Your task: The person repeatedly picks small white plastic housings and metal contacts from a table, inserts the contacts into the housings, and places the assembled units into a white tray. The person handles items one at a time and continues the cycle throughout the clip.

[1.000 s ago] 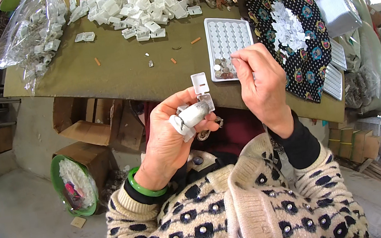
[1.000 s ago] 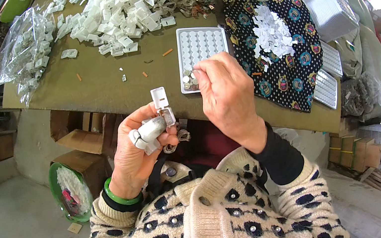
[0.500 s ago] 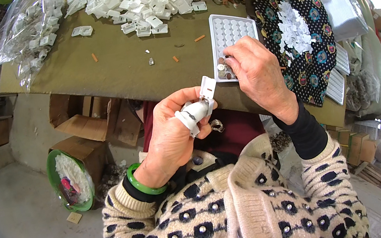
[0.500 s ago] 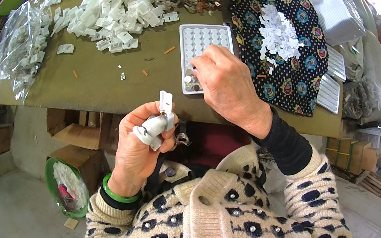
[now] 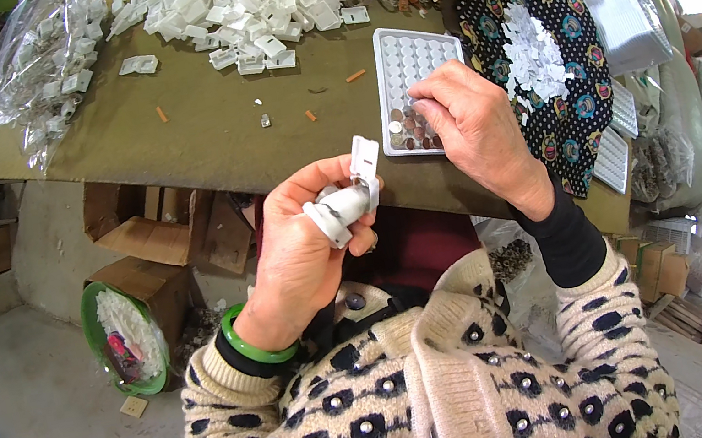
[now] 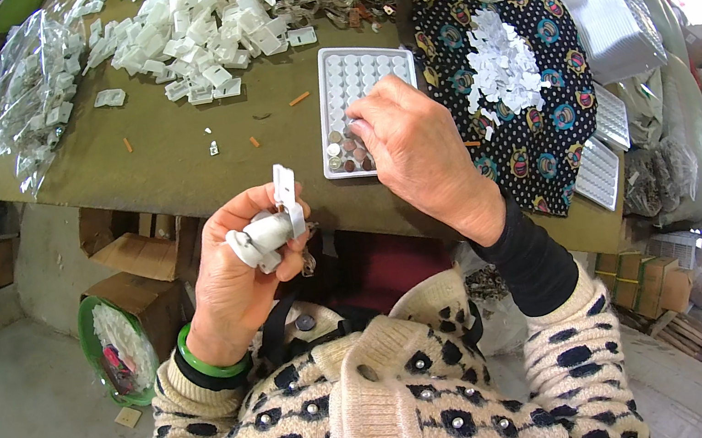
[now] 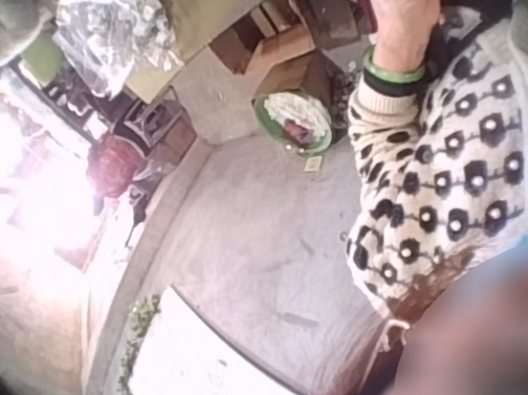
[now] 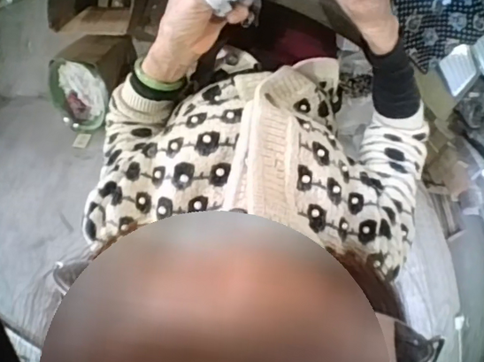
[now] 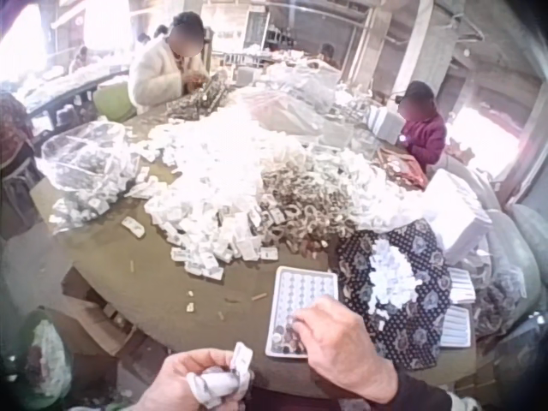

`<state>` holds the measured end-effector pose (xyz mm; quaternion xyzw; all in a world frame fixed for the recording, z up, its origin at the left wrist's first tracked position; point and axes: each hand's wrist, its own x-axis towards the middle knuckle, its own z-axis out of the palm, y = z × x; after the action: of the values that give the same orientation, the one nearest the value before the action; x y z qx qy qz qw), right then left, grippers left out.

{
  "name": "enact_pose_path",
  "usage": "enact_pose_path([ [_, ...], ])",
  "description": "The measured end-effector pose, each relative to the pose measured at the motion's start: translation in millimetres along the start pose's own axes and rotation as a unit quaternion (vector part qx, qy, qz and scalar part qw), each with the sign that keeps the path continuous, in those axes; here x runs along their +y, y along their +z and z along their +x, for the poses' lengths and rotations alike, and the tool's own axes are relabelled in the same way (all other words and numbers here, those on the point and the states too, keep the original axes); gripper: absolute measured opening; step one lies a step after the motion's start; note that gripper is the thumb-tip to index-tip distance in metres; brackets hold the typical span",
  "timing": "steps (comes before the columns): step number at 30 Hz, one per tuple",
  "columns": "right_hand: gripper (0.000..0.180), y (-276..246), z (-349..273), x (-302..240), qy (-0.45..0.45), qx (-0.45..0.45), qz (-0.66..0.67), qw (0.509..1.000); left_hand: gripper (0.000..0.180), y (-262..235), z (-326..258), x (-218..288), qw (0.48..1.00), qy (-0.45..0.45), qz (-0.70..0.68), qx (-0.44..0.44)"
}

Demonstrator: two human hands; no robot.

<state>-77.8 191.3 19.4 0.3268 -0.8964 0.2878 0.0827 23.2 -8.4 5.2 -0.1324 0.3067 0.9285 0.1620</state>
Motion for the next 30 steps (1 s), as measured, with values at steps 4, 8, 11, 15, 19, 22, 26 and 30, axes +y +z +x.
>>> enact_pose_path([
  [4, 0.014, 1.7, -1.7, 1.5, -0.004, 0.012, -0.012, 1.0, 0.027, 1.5, 1.7, 1.0, 1.0, 0.004, 0.005, 0.012],
  [8, 0.014, 3.8, -2.0, 1.7, -0.018, 0.009, -0.026, 0.999, 0.027, -1.1, 3.8, 0.3, 1.0, 0.003, 0.008, 0.002],
  [11, 0.013, -0.7, 0.3, 2.6, -0.026, 0.027, -0.002, 0.999, 0.029, -3.3, 5.0, -0.8, 1.0, 0.016, 0.015, -0.007],
  [15, 0.006, -17.0, -5.1, -0.7, 0.13, 0.017, 0.158, 0.979, 0.033, -3.9, 5.0, -3.6, 0.999, 0.034, 0.017, -0.009],
  [19, 0.01, -29.2, -17.9, -8.0, 0.099, -0.019, 0.106, 0.989, 0.033, -2.7, 6.3, -4.0, 0.999, 0.037, 0.003, -0.023],
  [22, 0.008, -29.5, -24.9, -11.0, 0.08, -0.026, 0.084, 0.993, 0.032, 1.0, 6.6, -5.2, 0.999, 0.041, 0.028, -0.009],
  [26, 0.011, -22.3, -29.1, -10.2, 0.007, -0.042, 0.006, 0.999, 0.032, 7.8, 5.9, -7.0, 0.998, 0.033, 0.049, 0.016],
  [30, 0.014, -19.9, -29.2, -7.6, -0.03, -0.052, -0.029, 0.998, 0.032, 12.1, 6.6, -6.2, 0.997, 0.045, 0.066, 0.02],
])
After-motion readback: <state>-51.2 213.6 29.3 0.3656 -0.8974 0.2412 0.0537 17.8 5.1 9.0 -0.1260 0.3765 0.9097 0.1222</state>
